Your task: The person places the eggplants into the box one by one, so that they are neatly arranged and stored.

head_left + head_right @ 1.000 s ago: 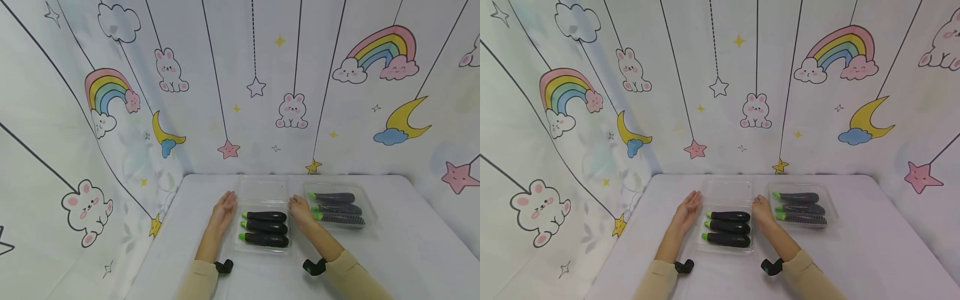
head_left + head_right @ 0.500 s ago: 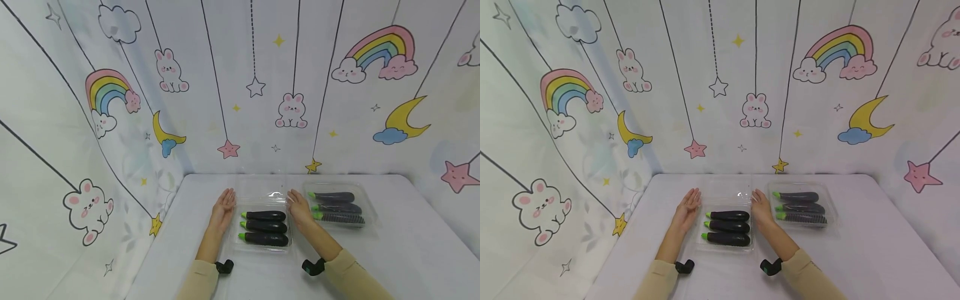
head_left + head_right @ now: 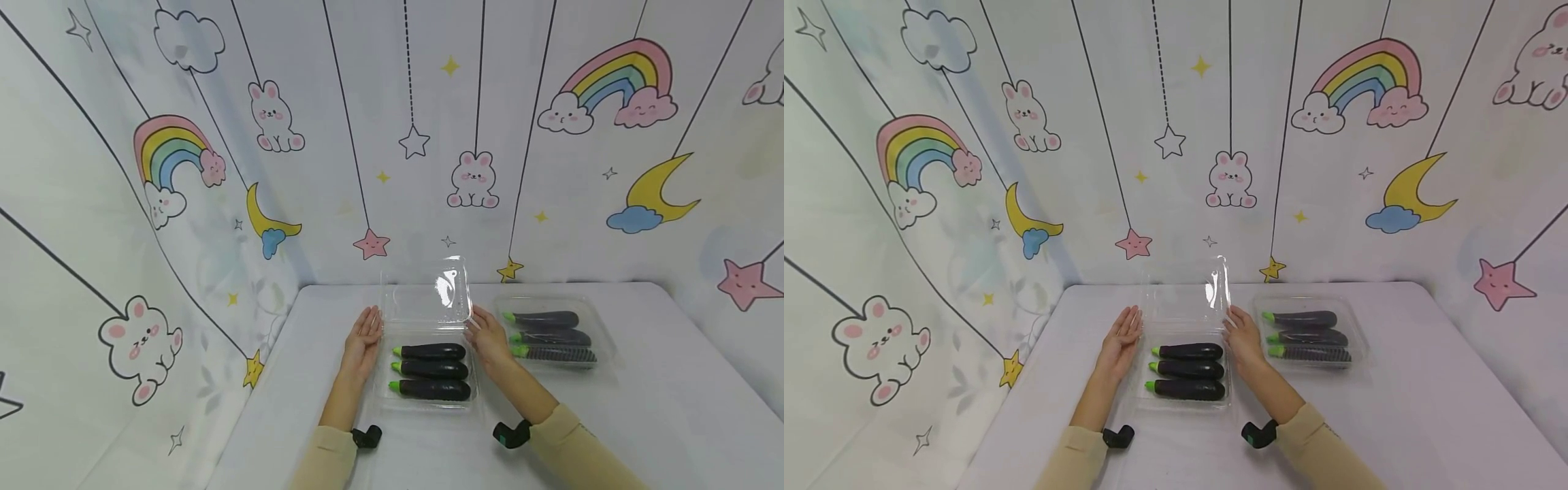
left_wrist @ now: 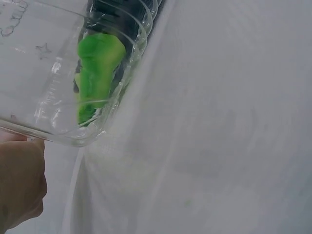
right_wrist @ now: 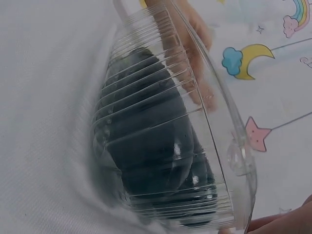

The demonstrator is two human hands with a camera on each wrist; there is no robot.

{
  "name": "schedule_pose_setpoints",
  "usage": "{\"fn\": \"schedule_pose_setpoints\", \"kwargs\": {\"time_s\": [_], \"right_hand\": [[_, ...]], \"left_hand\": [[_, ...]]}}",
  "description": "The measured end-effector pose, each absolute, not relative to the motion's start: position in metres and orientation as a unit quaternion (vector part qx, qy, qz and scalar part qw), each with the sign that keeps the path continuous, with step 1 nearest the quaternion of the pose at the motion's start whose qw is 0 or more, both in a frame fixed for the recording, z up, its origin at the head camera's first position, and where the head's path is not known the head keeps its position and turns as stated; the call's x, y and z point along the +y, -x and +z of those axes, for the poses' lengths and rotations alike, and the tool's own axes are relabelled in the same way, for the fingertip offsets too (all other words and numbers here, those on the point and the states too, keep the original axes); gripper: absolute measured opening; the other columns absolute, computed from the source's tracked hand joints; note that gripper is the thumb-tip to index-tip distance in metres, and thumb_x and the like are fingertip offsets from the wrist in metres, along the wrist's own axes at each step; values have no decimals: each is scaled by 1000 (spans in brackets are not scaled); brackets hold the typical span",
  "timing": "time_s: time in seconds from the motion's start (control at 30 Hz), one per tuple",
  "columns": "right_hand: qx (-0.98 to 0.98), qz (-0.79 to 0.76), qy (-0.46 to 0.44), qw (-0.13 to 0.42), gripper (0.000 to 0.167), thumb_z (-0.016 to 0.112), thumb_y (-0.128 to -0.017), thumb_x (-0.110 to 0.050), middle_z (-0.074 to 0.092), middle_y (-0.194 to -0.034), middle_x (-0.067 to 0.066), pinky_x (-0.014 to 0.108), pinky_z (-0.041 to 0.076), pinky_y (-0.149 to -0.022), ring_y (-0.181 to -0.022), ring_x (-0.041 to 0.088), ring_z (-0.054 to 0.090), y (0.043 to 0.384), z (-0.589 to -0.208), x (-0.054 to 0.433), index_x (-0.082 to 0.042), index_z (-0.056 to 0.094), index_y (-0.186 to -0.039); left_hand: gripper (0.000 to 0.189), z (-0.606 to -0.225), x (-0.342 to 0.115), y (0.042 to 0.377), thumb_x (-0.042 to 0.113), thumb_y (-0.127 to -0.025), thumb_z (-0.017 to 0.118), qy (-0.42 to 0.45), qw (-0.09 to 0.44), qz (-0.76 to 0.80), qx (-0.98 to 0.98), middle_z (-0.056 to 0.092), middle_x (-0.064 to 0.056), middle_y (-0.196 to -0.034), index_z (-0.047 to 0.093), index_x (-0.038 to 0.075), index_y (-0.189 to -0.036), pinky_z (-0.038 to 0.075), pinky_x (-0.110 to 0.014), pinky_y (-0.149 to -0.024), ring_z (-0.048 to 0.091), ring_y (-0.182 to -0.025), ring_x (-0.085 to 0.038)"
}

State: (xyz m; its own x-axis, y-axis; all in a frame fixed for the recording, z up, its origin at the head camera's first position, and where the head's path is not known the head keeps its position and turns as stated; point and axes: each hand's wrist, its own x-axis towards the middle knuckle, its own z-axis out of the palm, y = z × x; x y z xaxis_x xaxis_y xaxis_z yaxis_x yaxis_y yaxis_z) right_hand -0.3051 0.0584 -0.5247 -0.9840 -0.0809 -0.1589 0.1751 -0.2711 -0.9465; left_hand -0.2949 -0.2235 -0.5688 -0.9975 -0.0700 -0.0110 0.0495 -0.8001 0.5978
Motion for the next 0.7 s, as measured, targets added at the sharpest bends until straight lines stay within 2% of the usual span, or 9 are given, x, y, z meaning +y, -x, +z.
{"fn": "schedule_pose_setpoints", "kwargs": {"time_s": [0.2, 0.37, 0.5, 0.6, 0.7], "right_hand": [[580, -808, -56, 80, 72, 33, -93, 26, 24, -169, 21, 49, 32, -123, -154, 38, 29, 304, -524, 58, 4, 22, -161], [577, -811, -74, 69, 69, 34, -92, 26, 29, -165, 26, 47, 36, -121, -151, 38, 34, 305, -524, 55, 6, 24, -157], [577, -810, -86, 66, 56, 39, -99, 19, 34, -160, 28, 41, 39, -120, -148, 38, 40, 306, -523, 53, 8, 27, -153], [579, -807, -90, 71, 51, 42, -102, 15, 37, -158, 29, 37, 42, -118, -146, 39, 42, 305, -522, 52, 9, 27, -151], [576, -809, -83, 76, 53, 37, -100, 18, 36, -158, 32, 38, 40, -119, -147, 40, 40, 305, -521, 52, 12, 24, -152]], "left_hand": [[76, -568, -223, 294, -30, -95, 25, -15, 40, -953, -300, 14, -22, -172, 7, -5, -164, 21, -37, -127, 12, -160, -33], [75, -568, -222, 295, -30, -94, 25, -29, 51, -956, -287, 14, -26, -171, 8, -7, -163, 21, -39, -128, 14, -159, -35], [72, -567, -220, 296, -31, -94, 25, -44, 62, -958, -277, 16, -29, -169, 11, -9, -161, 22, -39, -127, 17, -158, -37], [69, -567, -220, 296, -32, -93, 25, -54, 69, -958, -271, 23, -30, -166, 17, -9, -158, 26, -39, -126, 19, -158, -38], [66, -567, -220, 297, -33, -92, 25, -61, 74, -959, -267, 38, -28, -156, 22, -10, -154, 30, -39, -124, 20, -157, -39]]}}
